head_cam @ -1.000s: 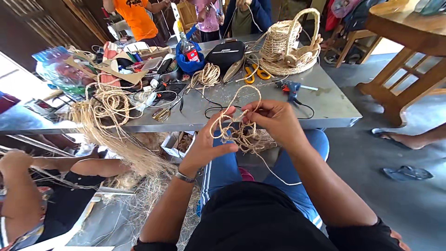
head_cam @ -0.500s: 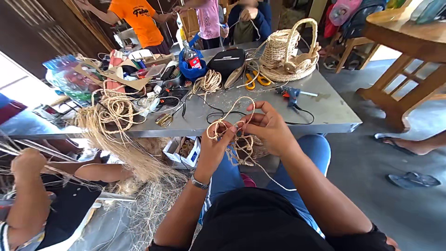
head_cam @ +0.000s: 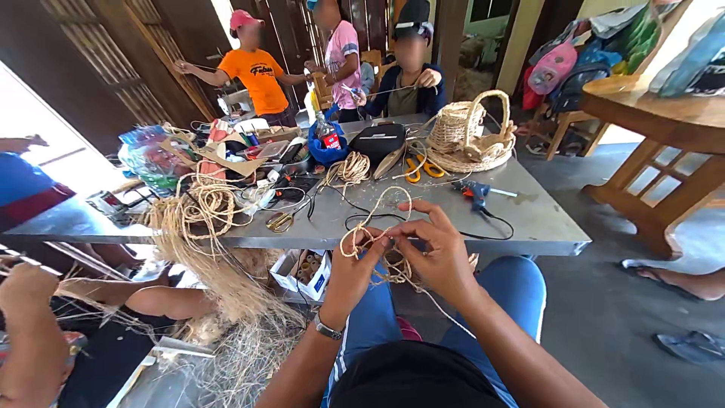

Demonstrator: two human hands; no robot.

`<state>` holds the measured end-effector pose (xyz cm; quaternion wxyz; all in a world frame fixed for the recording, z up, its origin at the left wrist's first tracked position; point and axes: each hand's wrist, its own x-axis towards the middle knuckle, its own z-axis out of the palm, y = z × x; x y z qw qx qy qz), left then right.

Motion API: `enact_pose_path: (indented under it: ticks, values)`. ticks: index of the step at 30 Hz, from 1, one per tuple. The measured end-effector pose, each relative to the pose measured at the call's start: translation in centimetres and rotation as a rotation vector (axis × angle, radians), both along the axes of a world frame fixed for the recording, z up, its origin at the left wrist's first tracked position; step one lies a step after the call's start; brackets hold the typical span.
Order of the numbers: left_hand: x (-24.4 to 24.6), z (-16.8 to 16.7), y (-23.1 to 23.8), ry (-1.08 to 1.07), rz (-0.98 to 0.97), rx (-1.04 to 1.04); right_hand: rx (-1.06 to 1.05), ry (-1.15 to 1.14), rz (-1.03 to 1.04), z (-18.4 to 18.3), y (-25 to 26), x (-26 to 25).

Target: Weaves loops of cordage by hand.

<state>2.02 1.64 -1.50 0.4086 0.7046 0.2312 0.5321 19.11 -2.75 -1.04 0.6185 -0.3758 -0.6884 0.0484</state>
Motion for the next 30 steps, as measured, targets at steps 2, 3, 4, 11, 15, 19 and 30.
enact_pose_path:
  ticks: [2, 3, 4, 11, 15, 19, 30]
  values:
    - [0.0, 0.0, -0.3, 0.024, 0.054, 0.061, 0.026, -0.087, -0.037, 0.2, -0.3, 0.0]
    - [0.0, 0.0, -0.6, 0.041, 0.078, 0.097, 0.038, -0.122, -0.055, 0.4, -0.5, 0.0]
    - [-0.1, 0.1, -0.8, 0.058, 0.096, 0.131, 0.052, -0.155, -0.078, 0.6, -0.7, 0.0]
    - [-0.2, -0.2, -1.0, 0.079, 0.177, 0.343, 0.1, -0.19, -0.214, 1.0, -0.9, 0.3]
    - [-0.8, -0.2, -0.3, 0.105, 0.206, 0.362, -0.061, 0.29, 0.111, 0.5, -0.9, 0.7]
    - [-2.8, -0.5, 1.1, 0.061, 0.181, 0.073, -0.275, 0.807, 0.571, 1.7, -2.1, 2.6]
    - [-6.9, 1.1, 3.6, -0.063, 0.196, -0.084, 0.031, 0.755, 0.448, 0.0, -8.6, 17.7]
